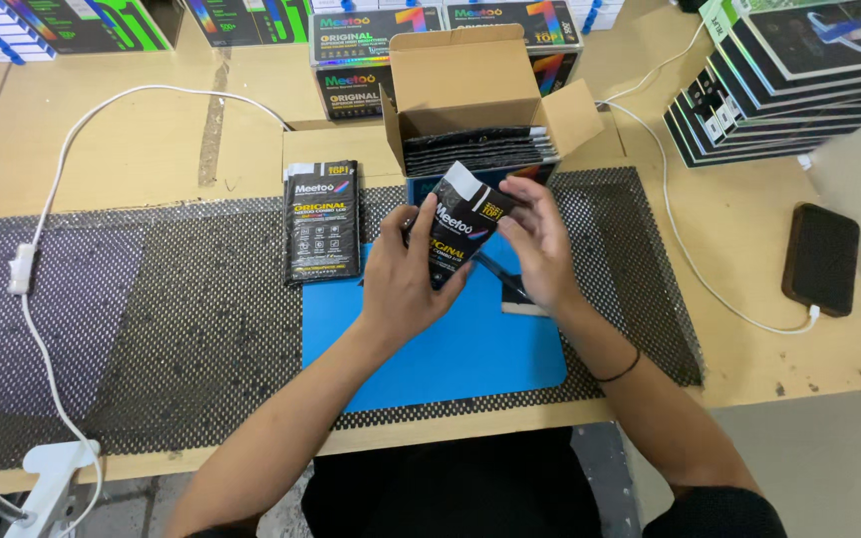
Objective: The person unpacks a Meetoo LCD screen from a box, inspects the ribbon cable, and writes on the back with a marker. They then place the screen into a plastic sleeve and a black pouch, seal it, and repeat the process with another screen.
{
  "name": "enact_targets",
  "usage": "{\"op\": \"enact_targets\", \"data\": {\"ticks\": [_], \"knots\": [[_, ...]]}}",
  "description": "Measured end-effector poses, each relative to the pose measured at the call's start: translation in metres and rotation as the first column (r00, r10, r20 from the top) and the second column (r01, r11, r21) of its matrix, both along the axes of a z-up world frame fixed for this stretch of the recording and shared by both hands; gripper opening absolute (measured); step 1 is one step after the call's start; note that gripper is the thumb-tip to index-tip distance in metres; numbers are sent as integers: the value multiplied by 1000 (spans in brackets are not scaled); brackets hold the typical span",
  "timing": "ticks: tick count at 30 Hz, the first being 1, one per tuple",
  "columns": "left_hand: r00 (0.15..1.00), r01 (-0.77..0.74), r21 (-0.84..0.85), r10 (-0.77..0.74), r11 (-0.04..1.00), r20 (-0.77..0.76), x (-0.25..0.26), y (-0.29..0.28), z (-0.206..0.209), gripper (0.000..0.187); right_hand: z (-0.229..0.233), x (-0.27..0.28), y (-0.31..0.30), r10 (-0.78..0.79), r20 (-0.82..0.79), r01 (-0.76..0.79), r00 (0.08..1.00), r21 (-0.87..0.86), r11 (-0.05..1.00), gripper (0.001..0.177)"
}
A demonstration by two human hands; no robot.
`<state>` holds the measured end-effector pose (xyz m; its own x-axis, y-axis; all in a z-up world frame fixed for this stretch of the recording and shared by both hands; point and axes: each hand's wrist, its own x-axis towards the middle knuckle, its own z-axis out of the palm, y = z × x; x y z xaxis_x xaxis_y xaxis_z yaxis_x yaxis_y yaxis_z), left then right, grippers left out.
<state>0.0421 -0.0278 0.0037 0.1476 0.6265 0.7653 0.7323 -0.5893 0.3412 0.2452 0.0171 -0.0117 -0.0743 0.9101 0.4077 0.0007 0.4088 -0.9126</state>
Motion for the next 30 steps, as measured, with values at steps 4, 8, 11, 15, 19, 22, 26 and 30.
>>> {"op": "enact_targets", "data": {"ticks": [4, 8, 11, 15, 19, 22, 26, 30], "knots": [[988, 128, -78, -121, 989, 91, 3, -1, -2, 91, -1, -3, -4, 87, -90, -97, 992, -119, 988, 50], [813, 504, -295, -331, 812, 480, -2, 4, 8, 56, -18, 8, 7, -90, -181, 84, 979, -45, 995, 39], [696, 658, -345, -365, 669, 618, -11, 9, 11, 44, 2, 3, 0, -137, -197, 129, 971, -53, 990, 39], [751, 574, -309, -336, 758, 569, -18, 5, 40, 29, 19, -1, -12, -176, -242, 120, 954, -231, 966, 44], [736, 464, -96, -323, 881, 595, -19, 18, 44, 17, 15, 3, -4, -200, -304, 87, 931, -348, 934, 34], [802, 411, 45, -384, 911, 457, -7, 22, 85, 12, 5, 4, 2, -207, -279, 91, 938, -378, 921, 29], [909, 337, 122, -356, 934, 216, 6, 54, 96, 19, -1, 2, 2, -145, -299, 36, 943, -343, 939, 25], [977, 181, -17, -182, 983, -110, 15, 84, 82, 34, -10, 4, 4, -112, -300, 5, 947, -333, 943, 25]]}}
